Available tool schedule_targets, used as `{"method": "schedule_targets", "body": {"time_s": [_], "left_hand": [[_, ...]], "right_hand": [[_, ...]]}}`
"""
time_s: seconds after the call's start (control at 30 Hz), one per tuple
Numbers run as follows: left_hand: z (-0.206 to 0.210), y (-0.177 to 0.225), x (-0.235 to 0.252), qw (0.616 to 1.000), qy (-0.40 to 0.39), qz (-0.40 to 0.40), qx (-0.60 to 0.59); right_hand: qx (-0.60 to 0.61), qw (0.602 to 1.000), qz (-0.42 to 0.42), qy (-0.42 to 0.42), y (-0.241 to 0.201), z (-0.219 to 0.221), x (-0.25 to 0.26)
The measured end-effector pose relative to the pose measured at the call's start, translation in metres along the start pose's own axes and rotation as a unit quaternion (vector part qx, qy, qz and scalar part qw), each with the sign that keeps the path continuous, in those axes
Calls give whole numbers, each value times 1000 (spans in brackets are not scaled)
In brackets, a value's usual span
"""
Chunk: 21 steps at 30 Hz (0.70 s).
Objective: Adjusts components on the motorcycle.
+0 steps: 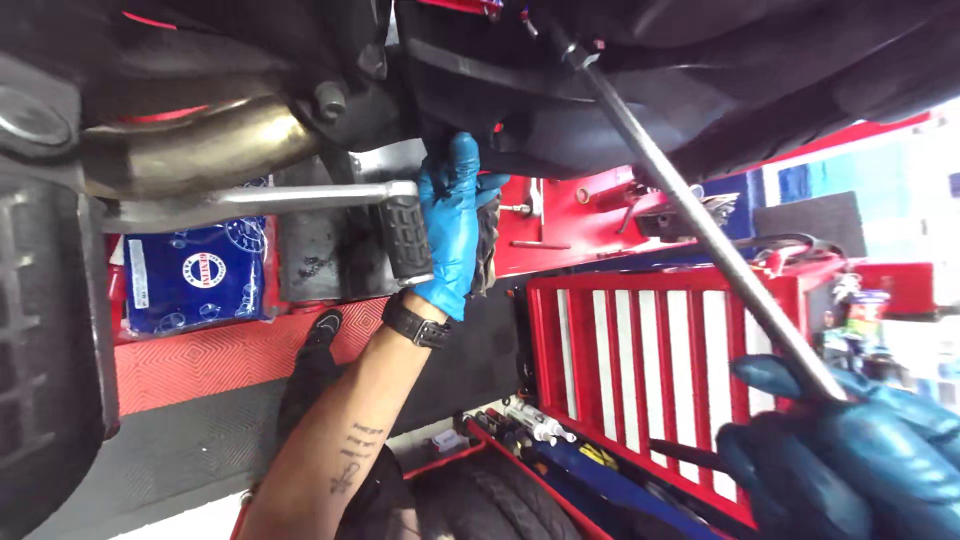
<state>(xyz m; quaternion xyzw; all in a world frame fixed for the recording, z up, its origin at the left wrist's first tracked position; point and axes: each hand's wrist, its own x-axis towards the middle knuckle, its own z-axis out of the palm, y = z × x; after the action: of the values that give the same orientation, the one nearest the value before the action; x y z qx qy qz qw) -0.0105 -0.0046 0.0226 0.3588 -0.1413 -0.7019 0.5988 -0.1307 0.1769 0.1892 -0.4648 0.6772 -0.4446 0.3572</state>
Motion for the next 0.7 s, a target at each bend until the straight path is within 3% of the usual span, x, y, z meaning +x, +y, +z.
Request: {"method": "schedule_targets", "body": {"time_s": [0.13,0.2,0.27,0.33,0.37,0.43,0.53,0.63,0.7], "left_hand": [[-1,2,0,1000,-1,-4,8],[2,3,3,1000,6,1,-12],[5,0,12,999,22,17,-47],[6,-2,16,998,22,22,-47],[5,-2,16,999,18,22,-44],[3,-3,16,999,12,27,-44],[1,-3,16,999,0,25,-34],[-5,-2,10,1000,-11,15,-19],[-9,3,1,1000,-20,-10,16]], "right_hand": [[-49,996,-26,71,8,-6,-8],[-71,995,-71,6,38,-47,-19],[-111,991,-77,11,49,-64,-28],[-134,987,-70,48,31,-43,-28],[-141,988,-62,22,19,-36,-26],[-159,987,-7,38,-13,-6,-17],[-154,987,-34,-17,-15,-11,-9],[-215,971,-98,41,-13,6,-15],[-239,966,-78,64,-19,18,-20]]}}
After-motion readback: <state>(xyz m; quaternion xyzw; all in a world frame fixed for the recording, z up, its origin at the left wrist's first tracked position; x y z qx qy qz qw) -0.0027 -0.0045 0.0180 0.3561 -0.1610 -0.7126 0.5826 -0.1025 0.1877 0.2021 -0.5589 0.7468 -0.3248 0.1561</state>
